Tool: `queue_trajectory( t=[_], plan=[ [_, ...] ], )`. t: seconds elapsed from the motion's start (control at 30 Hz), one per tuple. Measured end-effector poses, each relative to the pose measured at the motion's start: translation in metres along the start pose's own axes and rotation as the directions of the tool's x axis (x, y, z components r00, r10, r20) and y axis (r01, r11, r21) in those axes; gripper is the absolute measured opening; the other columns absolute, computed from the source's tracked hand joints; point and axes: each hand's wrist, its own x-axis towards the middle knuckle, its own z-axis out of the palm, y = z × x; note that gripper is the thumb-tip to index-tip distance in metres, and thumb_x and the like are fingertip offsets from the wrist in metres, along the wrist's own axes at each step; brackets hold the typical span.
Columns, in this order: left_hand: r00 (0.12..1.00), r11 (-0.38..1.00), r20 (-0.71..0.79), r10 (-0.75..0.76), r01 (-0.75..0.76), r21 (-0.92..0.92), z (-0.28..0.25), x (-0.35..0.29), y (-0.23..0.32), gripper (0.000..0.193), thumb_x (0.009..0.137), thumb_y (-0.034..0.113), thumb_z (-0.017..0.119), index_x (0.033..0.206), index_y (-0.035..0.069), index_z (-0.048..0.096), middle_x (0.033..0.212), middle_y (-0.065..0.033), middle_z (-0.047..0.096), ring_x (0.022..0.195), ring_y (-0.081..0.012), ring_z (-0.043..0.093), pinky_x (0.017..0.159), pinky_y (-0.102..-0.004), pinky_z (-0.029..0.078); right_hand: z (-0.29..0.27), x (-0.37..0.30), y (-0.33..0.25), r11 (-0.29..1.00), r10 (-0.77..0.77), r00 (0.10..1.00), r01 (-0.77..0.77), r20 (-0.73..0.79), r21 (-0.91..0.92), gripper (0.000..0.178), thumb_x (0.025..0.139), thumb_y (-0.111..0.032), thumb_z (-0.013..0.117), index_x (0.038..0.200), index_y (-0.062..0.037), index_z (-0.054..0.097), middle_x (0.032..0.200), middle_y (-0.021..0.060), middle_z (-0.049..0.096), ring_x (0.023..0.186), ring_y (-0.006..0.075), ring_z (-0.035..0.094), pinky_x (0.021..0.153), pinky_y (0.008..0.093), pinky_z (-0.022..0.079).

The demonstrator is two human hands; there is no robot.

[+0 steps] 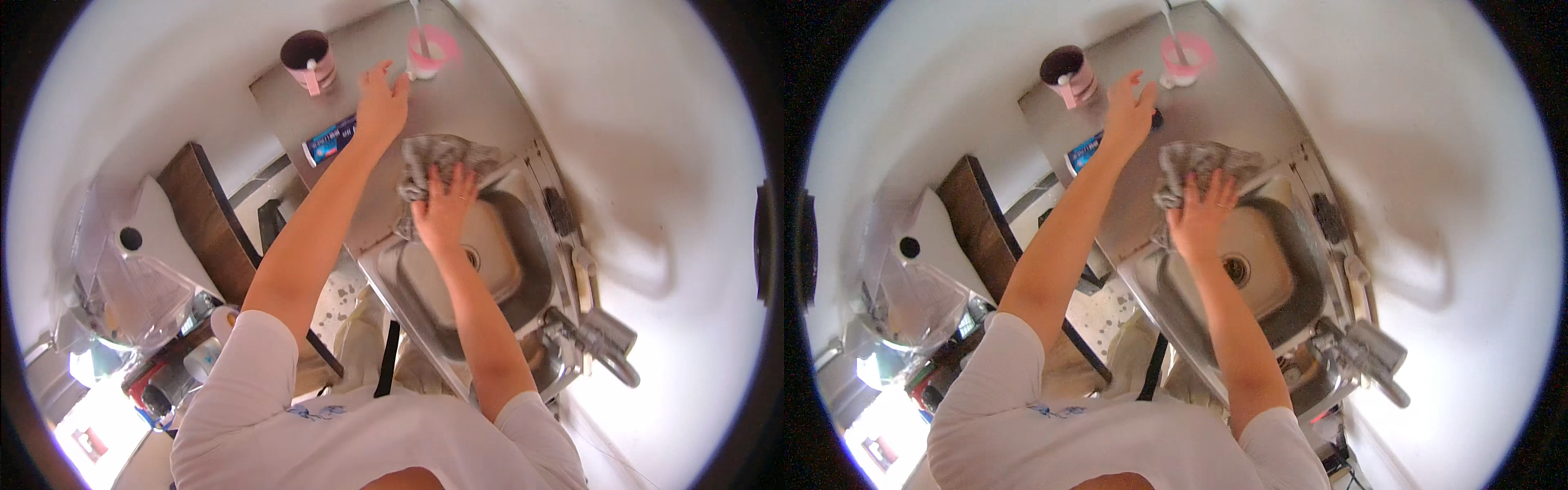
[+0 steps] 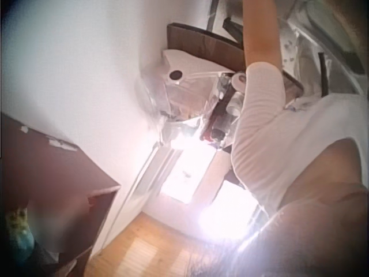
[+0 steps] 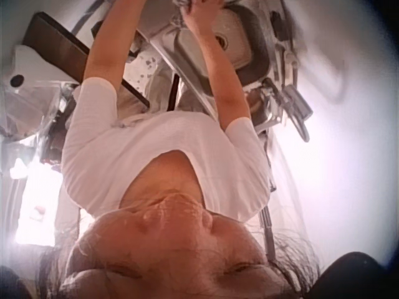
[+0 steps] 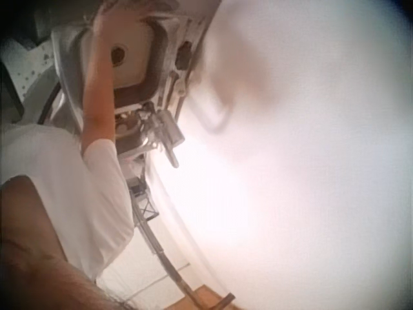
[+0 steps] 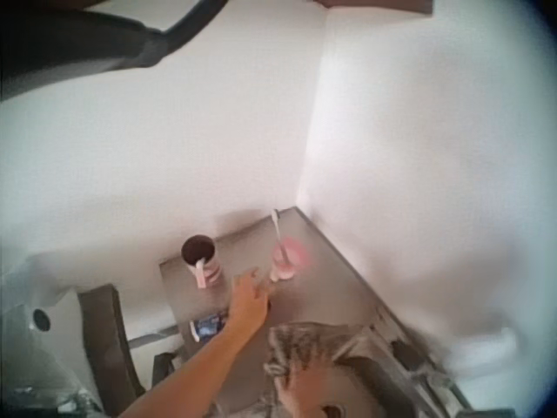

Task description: The person carries a kettle from the kitchen to a table in an adjacent room and places it down. They then return to the kitchen sink, wash a cloth, and use it to wipe the sink area and a wooden countertop. The person also wipes and rearranges various cups, mugs, and a plastic container on the counter.

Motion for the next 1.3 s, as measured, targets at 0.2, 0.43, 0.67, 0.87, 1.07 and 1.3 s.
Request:
queue_trajectory(
  t=[0.2, 0.43, 0.67, 0.87, 1.07, 1.3],
  plan=[
    [0.956, 0.999, 0.289, -0.041, 0.045, -0.008, -0.069, -0.173, 0.075, 0.03, 0.092, 0.017, 0.056, 0.12, 0.008, 0.053, 0.123, -0.0159, 0.049, 0.093, -0.0321, 0.056, 0.083, -0.0409, 0.048, -0.002, -0.099, -0.066, 0.989, -0.12, 0.988, 0.111, 0.096, 0.097, 0.075, 0.075, -0.027, 0.065, 0.143, -0.0076, 0.039, 0.147, 0.0312, 0.028, 0.136, 0.0521, 0.022, 0.108, 0.0655, 0.022],
    [0.768, 0.923, 0.641, 0.009, -0.253, 0.289, -0.118, -0.398, 0.073, 0.037, 0.088, 0.012, 0.055, 0.125, 0.01, 0.054, 0.13, -0.0133, 0.051, 0.116, -0.035, 0.051, 0.095, -0.043, 0.045, -0.027, -0.276, -0.012, 0.975, -0.114, 0.962, 0.06, 0.249, 0.215, 0.071, 0.07, -0.019, 0.072, 0.133, -0.0031, 0.042, 0.137, 0.0254, 0.04, 0.124, 0.0437, 0.043, 0.099, 0.0532, 0.04],
    [0.52, 0.99, 0.853, 0.043, -0.14, 0.035, -0.087, -0.556, 0.138, 0.044, 0.083, 0.004, 0.051, 0.127, 0.009, 0.055, 0.137, -0.0127, 0.049, 0.125, -0.0314, 0.048, 0.102, -0.0442, 0.042, -0.1, -0.451, 0.083, 0.98, -0.144, 0.986, 0.131, 0.08, 0.149, 0.071, 0.063, -0.007, 0.07, 0.129, -0.0032, 0.044, 0.131, 0.022, 0.044, 0.12, 0.0425, 0.043, 0.102, 0.0521, 0.036],
    [0.376, 0.845, 0.853, 0.362, -0.519, -0.13, -0.043, -0.628, 0.132, 0.037, 0.083, 0.011, 0.054, 0.12, 0.013, 0.056, 0.133, -0.0068, 0.052, 0.122, -0.0247, 0.052, 0.093, -0.0363, 0.044, -0.111, -0.547, 0.123, 0.987, 0.13, 0.951, -0.15, 0.28, 0.052, 0.074, 0.063, -0.009, 0.072, 0.129, -0.0011, 0.041, 0.127, 0.0252, 0.043, 0.115, 0.0444, 0.044, 0.098, 0.0515, 0.037],
    [0.539, 0.822, 0.767, 0.347, -0.569, 0.027, -0.074, -0.603, 0.103, 0.046, 0.084, 0.011, 0.058, 0.129, 0.012, 0.049, 0.138, -0.006, 0.05, 0.126, -0.0242, 0.049, 0.103, -0.0377, 0.04, -0.077, -0.493, 0.07, 0.99, -0.047, 0.997, 0.055, 0.062, -0.131, 0.069, 0.067, -0.012, 0.073, 0.128, -0.0007, 0.042, 0.123, 0.0244, 0.043, 0.112, 0.0437, 0.045, 0.094, 0.054, 0.037],
    [0.899, 0.896, 0.196, -0.391, 0.42, -0.145, -0.176, -0.54, 0.038, 0.039, 0.092, 0.014, 0.056, 0.13, 0.01, 0.047, 0.122, -0.0077, 0.055, 0.101, -0.0222, 0.061, 0.088, -0.0421, 0.05, -0.053, -0.38, 0.01, 0.975, -0.085, 0.996, 0.089, -0.026, 0.204, 0.051, 0.066, -0.008, 0.068, 0.114, -0.0087, 0.05, 0.115, 0.0207, 0.045, 0.107, 0.0437, 0.045, 0.088, 0.0547, 0.038]
  ],
)
